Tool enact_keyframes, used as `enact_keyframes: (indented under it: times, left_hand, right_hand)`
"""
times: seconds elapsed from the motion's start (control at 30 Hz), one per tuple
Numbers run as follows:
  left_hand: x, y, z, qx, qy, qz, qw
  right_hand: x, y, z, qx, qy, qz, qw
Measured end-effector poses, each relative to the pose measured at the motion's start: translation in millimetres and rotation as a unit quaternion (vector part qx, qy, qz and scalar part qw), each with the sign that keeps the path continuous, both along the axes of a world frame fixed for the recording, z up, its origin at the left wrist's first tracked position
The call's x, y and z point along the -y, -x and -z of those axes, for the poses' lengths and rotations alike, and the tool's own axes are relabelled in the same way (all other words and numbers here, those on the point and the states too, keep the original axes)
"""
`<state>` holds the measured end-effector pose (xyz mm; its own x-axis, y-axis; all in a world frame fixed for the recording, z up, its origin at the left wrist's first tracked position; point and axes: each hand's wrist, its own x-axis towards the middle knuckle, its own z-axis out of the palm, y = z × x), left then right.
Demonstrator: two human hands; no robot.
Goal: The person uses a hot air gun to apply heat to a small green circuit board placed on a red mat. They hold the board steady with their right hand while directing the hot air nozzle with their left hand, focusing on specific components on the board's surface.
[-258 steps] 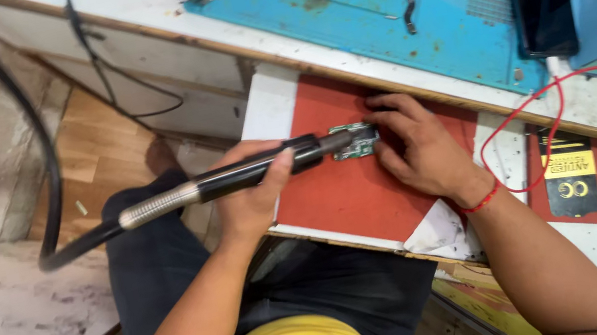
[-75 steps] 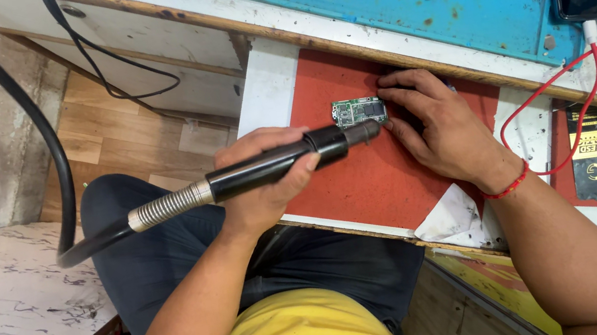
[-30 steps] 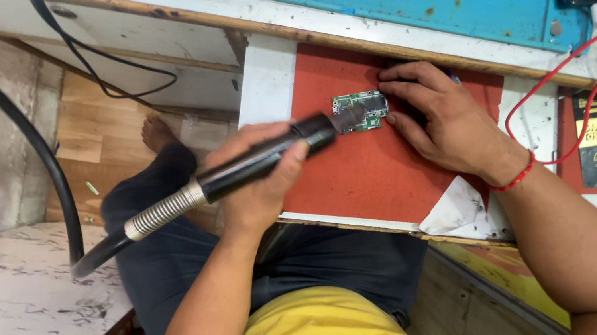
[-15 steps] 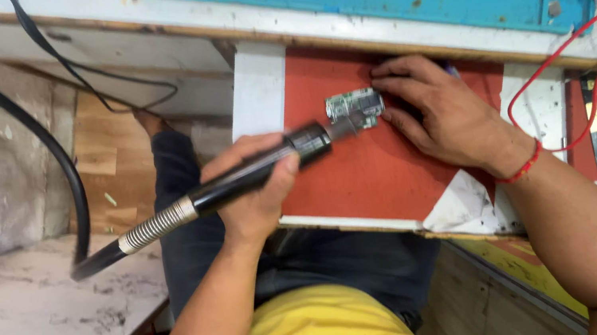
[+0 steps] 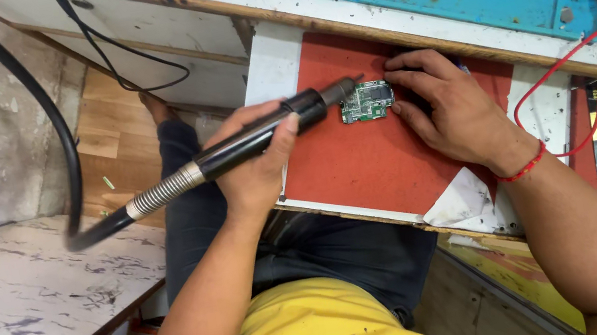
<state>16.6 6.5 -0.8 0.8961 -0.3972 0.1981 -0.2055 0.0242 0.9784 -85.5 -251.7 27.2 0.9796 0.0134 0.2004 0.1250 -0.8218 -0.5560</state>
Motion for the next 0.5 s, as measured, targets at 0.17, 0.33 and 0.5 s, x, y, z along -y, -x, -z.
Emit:
enact_keyframes:
  times: [0.17,0.33,0.5]
  left_hand:
    - [4.7,2.5,0.4,0.029,0.029,0.049,0.998]
    - [1.1,1.9,-0.1,0.045,0.031,0.066,0.996]
    - [2.6,-0.1,-0.2,0.025,-0.032,0.021,0.999]
  right_hand:
    - [3.2,4.3,0.7,-0.001,-0.007,-0.003,1.0]
    - [1.5,2.2,1.8,0.001,-0.005,-0.003,1.0]
    - [1.1,0.5,-0.9,-0.003,-0.014,-0.001,1.0]
